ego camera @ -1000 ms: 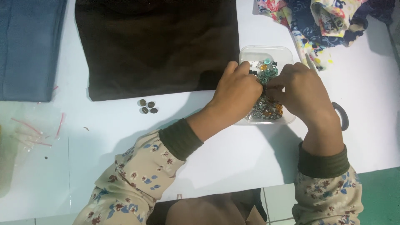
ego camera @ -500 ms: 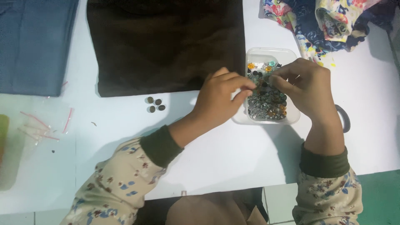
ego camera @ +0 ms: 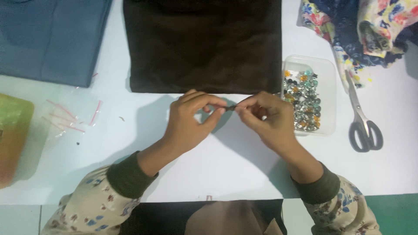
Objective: Sorting and packaging small decorative beads and buttons into plastic bags
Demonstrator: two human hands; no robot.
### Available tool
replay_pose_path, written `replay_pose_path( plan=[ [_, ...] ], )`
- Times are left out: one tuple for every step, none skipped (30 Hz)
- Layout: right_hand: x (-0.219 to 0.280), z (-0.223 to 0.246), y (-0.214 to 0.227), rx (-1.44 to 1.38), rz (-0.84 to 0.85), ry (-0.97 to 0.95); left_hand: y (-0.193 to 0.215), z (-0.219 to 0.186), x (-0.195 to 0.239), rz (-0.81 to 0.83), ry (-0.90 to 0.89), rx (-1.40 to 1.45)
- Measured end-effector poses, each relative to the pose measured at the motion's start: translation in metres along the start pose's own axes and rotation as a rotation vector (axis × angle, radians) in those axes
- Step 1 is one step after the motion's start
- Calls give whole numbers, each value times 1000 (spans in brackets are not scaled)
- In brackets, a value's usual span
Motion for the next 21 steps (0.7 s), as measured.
replay_pose_path(
  plan=[
    [-1, 2, -11, -1, 7, 0, 11, 4, 5, -4, 5, -3],
    [0, 3, -23, -21, 34, -21, 22, 7, 12, -22, 4, -50],
    [0, 4, -35, -42, 61, -43, 33, 11, 18, -40, 4, -97],
    [0, 0, -43, -42, 68, -44, 41, 17, 24, -44, 10, -99],
    [0, -3, -52, -17, 88, -43, 49, 24, 31, -38, 29, -128],
    [-1, -6, -61, 7, 108, -39, 57, 31, 37, -33, 47, -158],
    [-1, -7, -67, 7, 114, -38, 61, 33, 41, -38, 51, -160],
    [-3, -9, -74, 24, 134, -42, 66, 36, 45, -35, 77, -164],
    [-4, -11, -80, 41, 154, -46, 70, 40, 49, -33, 104, -168],
    [-4, -13, -85, 42, 161, -45, 71, 42, 50, -38, 108, -169],
    [-5, -14, -90, 80, 162, -34, 71, 44, 51, -38, 115, -163],
    [-6, -16, -94, 117, 162, -23, 71, 47, 52, -37, 122, -158],
    [-6, -15, -96, 117, 169, -21, 69, 51, 54, -43, 126, -160],
    [-6, -13, -99, 141, 169, -4, 66, 56, 56, -39, 139, -161],
    [-7, -11, -101, 165, 169, 14, 63, 61, 57, -35, 152, -162],
    [-7, -13, -103, 165, 175, 16, 63, 62, 57, -40, 155, -164],
    [-7, -14, -104, 190, 174, 28, 62, 64, 56, -25, 184, -165],
    [-6, -15, -104, 217, 169, 38, 59, 66, 55, -6, 212, -164],
    [-8, -14, -106, 217, 172, 38, 60, 67, 55, -8, 214, -164],
    [-9, -14, -106, 256, 179, 37, 59, 68, 55, 5, 226, -174],
    [-9, -13, -107, 296, 186, 36, 57, 69, 55, 17, 238, -185]
  ],
)
Point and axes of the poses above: each hand's wrist, its own x-axis away from the middle knuckle, its own y-axis out of the back of the hand, z = x × y, the point moved 8 cm from there along -x, towards the middle knuckle, and after that the axes turned 3 degrees about -x, right-handed, at the moved point
